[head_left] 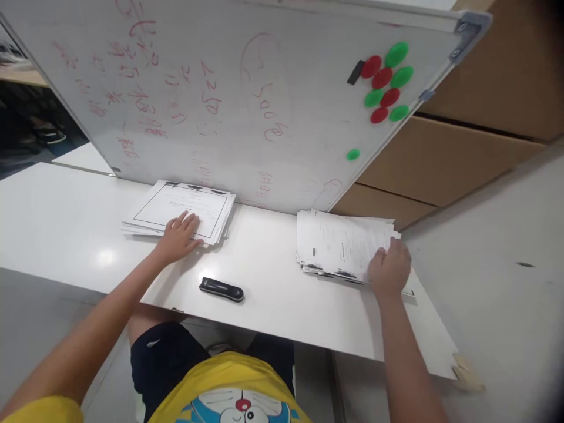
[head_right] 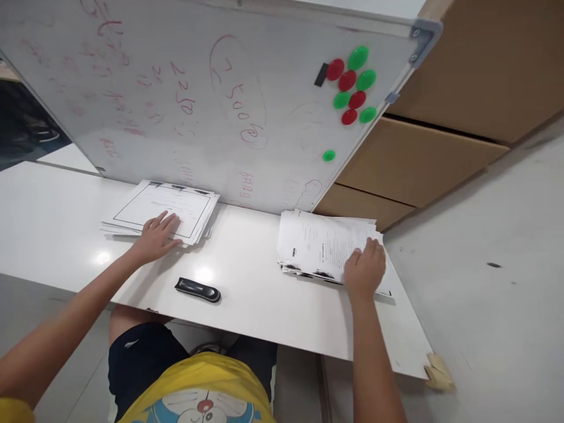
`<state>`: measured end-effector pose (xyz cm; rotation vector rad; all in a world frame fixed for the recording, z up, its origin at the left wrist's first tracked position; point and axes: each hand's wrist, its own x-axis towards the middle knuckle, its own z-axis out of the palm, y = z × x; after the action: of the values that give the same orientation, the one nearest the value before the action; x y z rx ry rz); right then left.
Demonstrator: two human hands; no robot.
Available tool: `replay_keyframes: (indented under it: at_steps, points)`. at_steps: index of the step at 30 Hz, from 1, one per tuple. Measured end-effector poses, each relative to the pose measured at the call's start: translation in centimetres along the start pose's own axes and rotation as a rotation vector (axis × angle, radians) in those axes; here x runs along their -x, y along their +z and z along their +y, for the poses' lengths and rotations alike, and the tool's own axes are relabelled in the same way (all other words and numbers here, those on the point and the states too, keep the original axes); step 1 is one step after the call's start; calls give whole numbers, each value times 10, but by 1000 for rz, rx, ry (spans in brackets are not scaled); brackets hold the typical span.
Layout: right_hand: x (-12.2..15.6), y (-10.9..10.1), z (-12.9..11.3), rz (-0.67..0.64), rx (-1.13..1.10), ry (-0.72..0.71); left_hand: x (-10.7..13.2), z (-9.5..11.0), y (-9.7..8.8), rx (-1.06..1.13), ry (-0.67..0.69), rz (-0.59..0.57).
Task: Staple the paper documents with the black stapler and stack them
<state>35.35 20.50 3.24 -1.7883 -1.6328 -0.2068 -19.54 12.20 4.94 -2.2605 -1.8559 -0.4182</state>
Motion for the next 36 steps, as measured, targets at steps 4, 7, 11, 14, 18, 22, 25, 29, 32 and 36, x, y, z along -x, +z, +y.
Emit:
replay_keyframes:
  at_steps: [4, 7, 11, 14, 18, 22, 25, 29, 32, 36]
  points:
    - [65, -5, -94, -224, -417, 19, 6, 3, 10, 4, 96, 43]
    - [103, -1, -161, -593, -788, 187, 12, 33, 12, 59, 151, 178]
    - [114, 14, -223, -927, -1278, 531, 16, 94, 9, 118, 303, 243]
    - [110, 24, -240, -1019, -1487, 628, 17, 118, 8, 205, 432, 171]
    - [108, 28, -221, -878, -1410, 701, 22, 81, 13, 311, 128, 301]
    - [111, 22, -181, -749, -1235, 737, 31, 6, 17, 232, -250, 330]
    - [118, 11, -155, -653, -1190, 749, 42, -29, 14, 139, -131, 144]
    - [129, -10, -136, -525, -1101, 774, 58, -46, -2, 66, 48, 125]
    - [138, -20, -134, -527, -1114, 779, 66, -41, -19, 12, -10, 258]
    - [149, -17, -145, -595, -1152, 755, 67, 10, -37, -24, -76, 529]
